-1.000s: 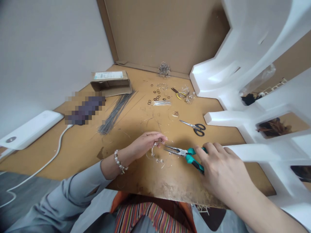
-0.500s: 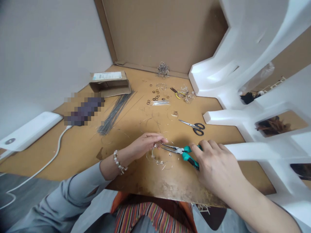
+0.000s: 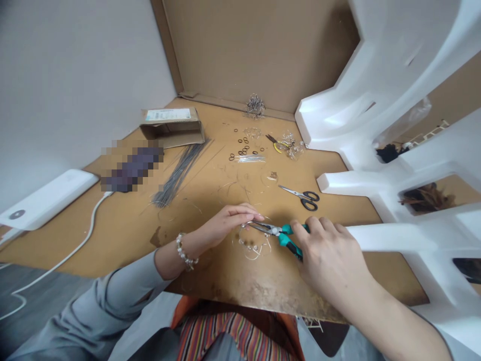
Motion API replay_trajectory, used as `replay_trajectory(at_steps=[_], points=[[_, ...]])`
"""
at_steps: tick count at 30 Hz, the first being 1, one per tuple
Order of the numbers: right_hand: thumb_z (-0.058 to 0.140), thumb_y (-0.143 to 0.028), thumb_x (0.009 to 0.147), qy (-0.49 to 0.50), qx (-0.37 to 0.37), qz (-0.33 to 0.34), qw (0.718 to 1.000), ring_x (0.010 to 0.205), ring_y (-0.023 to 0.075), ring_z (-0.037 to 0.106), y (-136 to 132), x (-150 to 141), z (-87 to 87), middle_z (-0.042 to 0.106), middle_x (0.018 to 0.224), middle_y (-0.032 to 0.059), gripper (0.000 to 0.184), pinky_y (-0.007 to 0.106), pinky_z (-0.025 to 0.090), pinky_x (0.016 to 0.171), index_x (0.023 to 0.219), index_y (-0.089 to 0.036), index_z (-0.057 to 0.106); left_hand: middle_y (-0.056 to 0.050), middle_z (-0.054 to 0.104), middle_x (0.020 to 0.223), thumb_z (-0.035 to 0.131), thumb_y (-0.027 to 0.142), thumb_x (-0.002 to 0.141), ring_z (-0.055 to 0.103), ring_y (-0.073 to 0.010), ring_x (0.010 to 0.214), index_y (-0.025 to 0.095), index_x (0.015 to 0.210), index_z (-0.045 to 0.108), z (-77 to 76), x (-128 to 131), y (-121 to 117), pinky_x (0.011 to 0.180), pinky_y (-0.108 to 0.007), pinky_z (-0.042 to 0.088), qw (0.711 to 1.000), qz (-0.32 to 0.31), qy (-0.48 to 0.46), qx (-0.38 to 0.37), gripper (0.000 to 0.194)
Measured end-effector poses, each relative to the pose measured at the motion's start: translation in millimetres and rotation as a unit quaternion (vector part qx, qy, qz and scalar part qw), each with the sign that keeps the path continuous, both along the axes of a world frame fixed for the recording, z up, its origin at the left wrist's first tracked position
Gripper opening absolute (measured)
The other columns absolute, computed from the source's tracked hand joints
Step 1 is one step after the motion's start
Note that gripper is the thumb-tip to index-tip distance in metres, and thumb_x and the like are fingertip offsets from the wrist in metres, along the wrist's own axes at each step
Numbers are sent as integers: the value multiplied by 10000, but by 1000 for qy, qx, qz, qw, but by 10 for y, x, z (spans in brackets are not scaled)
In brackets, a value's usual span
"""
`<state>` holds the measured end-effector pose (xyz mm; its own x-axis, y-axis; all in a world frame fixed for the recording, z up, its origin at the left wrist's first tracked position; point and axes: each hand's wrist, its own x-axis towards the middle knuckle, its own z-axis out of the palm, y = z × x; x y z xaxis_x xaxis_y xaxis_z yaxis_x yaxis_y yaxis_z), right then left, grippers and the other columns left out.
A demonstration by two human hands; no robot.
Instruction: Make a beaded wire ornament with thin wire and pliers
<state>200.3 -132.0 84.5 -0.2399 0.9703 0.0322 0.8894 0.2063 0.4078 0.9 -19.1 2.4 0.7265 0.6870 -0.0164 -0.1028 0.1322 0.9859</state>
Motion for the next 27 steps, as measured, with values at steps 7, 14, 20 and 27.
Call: replay_trajectory(at_steps=[7,14,20,27], points=[[491,-104,683,-4,10,4,1000,678,200,501,-19,-4,-41,572,743,58,350,302,254,588,996,-194,619,-63,678,1016,459,165,804,583,-179,972,167,885,719,-34,3,23,841,-296,437,1000,-21,-6,7,273],[499,-111,725,1,18,11,1000,726,206,496,-43,-38,-87,589,794,72,351,304,274,625,1049,-194,604,-65,669,1070,485,200,816,574,-178,1029,170,923,711,-78,26,20,922,-315,423,999,-7,-21,-25,252],[538,-144,708,12,15,17,1000,735,214,499,-58,-83,-116,592,817,69,334,307,291,638,1028,-205,612,-65,676,1054,483,194,814,580,-167,1012,167,882,714,-47,31,10,934,-307,420,999,0,-27,-47,243],[497,-99,698,-10,31,0,999,709,206,499,-36,-14,-71,584,775,66,360,301,279,613,1025,-194,615,-74,663,1070,476,189,806,575,-177,940,170,902,709,-12,14,19,732,-274,462,1000,4,-1,-8,253]])
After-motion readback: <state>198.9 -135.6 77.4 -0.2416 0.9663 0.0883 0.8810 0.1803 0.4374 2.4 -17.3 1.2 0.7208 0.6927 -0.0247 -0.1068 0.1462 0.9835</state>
